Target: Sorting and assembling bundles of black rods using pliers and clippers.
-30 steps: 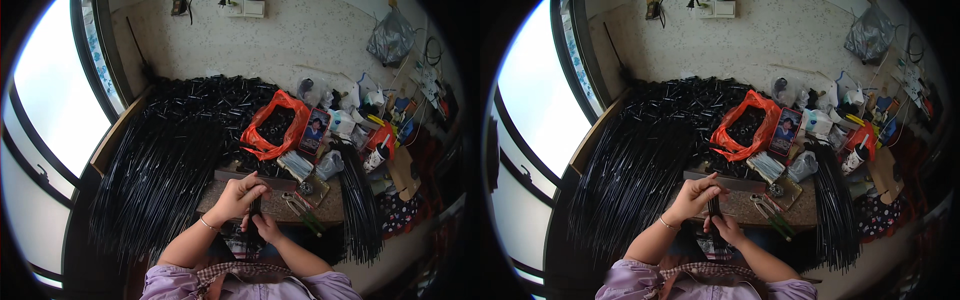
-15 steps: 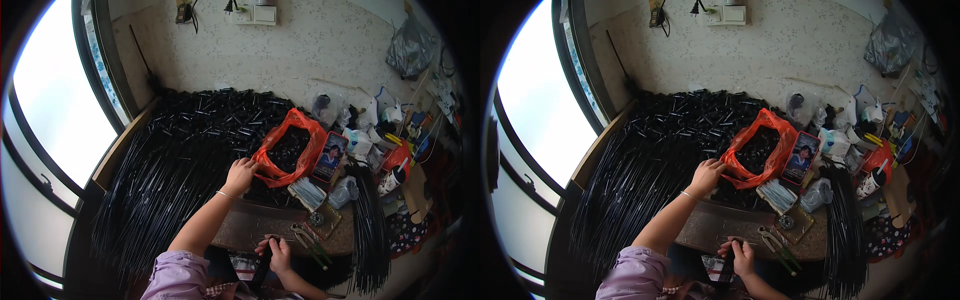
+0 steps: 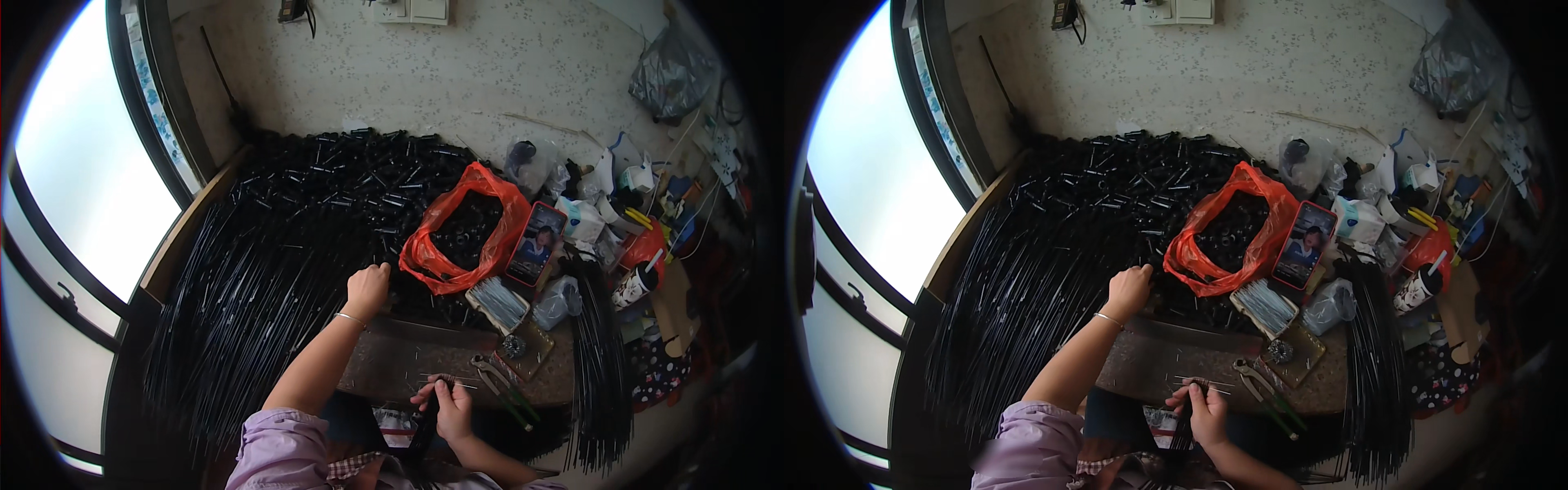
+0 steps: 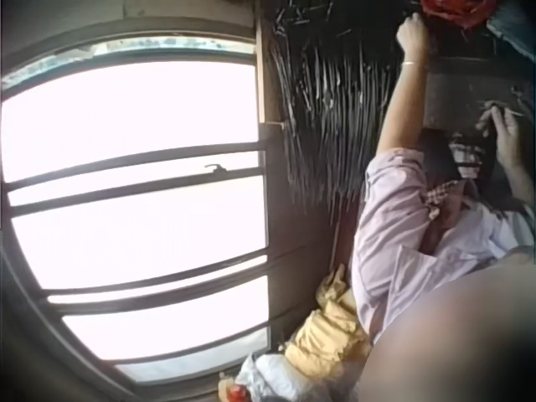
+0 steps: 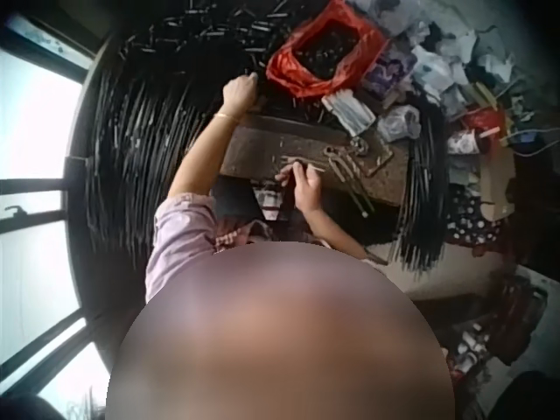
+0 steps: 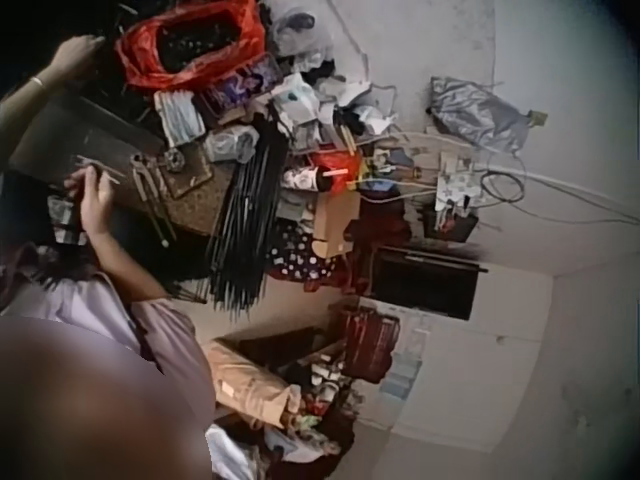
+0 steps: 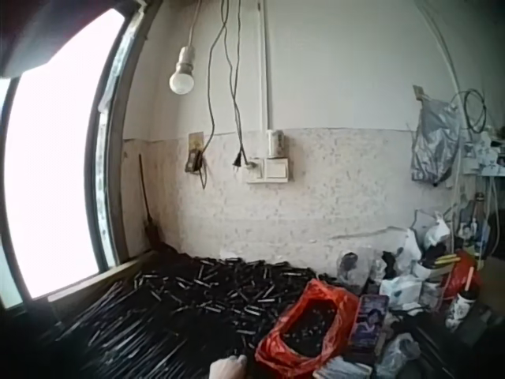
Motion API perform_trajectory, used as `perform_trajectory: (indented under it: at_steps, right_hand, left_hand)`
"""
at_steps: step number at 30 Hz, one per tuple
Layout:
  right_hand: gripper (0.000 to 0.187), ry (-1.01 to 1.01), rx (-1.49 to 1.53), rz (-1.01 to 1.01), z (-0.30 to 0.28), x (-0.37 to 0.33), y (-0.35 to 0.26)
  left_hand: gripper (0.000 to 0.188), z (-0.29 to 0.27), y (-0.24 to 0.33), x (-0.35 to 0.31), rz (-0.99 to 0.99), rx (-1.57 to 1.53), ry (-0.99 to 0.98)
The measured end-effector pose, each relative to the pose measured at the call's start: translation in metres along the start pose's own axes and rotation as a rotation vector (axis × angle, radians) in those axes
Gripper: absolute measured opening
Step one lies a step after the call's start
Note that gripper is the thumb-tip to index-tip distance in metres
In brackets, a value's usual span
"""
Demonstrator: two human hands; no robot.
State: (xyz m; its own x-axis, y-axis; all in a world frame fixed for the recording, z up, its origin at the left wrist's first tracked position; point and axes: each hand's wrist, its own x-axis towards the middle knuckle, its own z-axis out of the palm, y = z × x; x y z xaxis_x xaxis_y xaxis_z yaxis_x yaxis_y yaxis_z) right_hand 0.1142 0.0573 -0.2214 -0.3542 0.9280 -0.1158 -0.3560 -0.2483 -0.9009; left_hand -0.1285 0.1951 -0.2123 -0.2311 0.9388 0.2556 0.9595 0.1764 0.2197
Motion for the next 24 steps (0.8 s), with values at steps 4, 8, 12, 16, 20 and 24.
perform_trajectory:
  at_steps: [4,8,12,16,20,24]
  right_hand:
    - [0.016,-0.026,-0.081,-0.027,0.008,-0.013,0.001]
    - [0.012,0.041,0.058,-0.039,-0.008,-0.007,0.010]
    - [0.016,0.026,0.069,-0.138,-0.013,-0.013,0.013]
    - [0.013,-0.061,-0.025,-0.151,-0.010,-0.023,0.007]
    - [0.012,-0.088,-0.111,-0.171,-0.007,-0.031,0.010]
    - [0.012,-0.107,-0.311,-0.221,-0.006,-0.038,0.017]
  left_hand:
    - [0.018,0.001,-0.002,-0.007,0.031,-0.308,0.002]
    - [0.020,-0.029,0.014,-0.039,-0.041,-0.733,0.273]
    - [0.023,-0.028,0.017,-0.120,0.079,-0.577,-0.044]
    - [0.019,-0.028,0.020,-0.166,-0.050,-1.023,-0.062]
    - [0.013,-0.046,0.058,-0.170,-0.132,-1.912,0.130]
    - [0.010,-0.055,0.092,-0.172,-0.056,-1.988,0.130]
